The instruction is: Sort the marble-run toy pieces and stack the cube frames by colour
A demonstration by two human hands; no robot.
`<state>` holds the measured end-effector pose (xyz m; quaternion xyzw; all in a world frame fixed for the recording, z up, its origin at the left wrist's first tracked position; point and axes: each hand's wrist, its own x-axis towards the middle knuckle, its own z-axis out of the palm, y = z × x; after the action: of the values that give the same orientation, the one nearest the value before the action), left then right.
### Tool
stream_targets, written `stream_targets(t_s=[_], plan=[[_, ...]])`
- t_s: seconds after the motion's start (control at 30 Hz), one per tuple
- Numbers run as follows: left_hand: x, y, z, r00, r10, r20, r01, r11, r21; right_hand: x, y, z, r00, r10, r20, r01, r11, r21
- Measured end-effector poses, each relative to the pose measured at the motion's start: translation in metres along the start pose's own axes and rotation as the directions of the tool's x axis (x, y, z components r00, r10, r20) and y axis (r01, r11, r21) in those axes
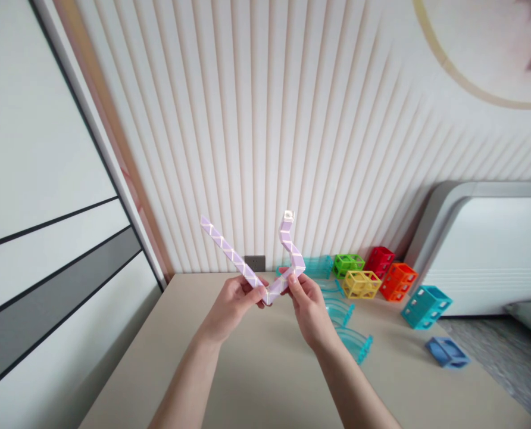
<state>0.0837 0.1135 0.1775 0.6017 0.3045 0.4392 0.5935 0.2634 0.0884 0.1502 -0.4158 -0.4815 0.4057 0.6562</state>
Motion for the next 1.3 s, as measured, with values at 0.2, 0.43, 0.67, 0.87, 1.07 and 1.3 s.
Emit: stream_targets(t_s=[0.2,0.43,0.67,0.87,1.07,1.3], plan=[[-0.01,-0.007,0.0,1.0,-0.008,-0.024,0.01,0.995,0.097,-0.022,-0.007,0.005,0.997,0.014,0.075,-0.011,0.999,-0.046],[-0.009,-0.008,0.001,0.992,0.063,-0.11,-0.041,0.981,0.192,-0.012,0.009,0.021,0.994,-0.022,0.111,0.016,0.999,0.051],[0.007,-0.015,-0.004,0.975,-0.009,-0.223,-0.012,0.995,-0.096,0.001,-0.001,0.019,0.94,-0.224,0.259,0.283,0.934,-0.22],[0.01,-0.02,-0.002,0.967,-0.13,-0.221,0.044,0.933,-0.357,0.006,0.024,0.016,0.889,-0.351,0.294,0.416,0.887,-0.2],[0.016,-0.026,-0.006,0.913,-0.267,-0.309,0.011,0.772,-0.635,0.007,0.025,0.014,0.787,-0.402,0.468,0.553,0.797,-0.244],[0.01,-0.016,-0.01,0.911,0.02,-0.411,-0.178,0.92,-0.35,0.007,0.011,0.021,0.941,-0.001,0.337,-0.025,0.997,0.072]])
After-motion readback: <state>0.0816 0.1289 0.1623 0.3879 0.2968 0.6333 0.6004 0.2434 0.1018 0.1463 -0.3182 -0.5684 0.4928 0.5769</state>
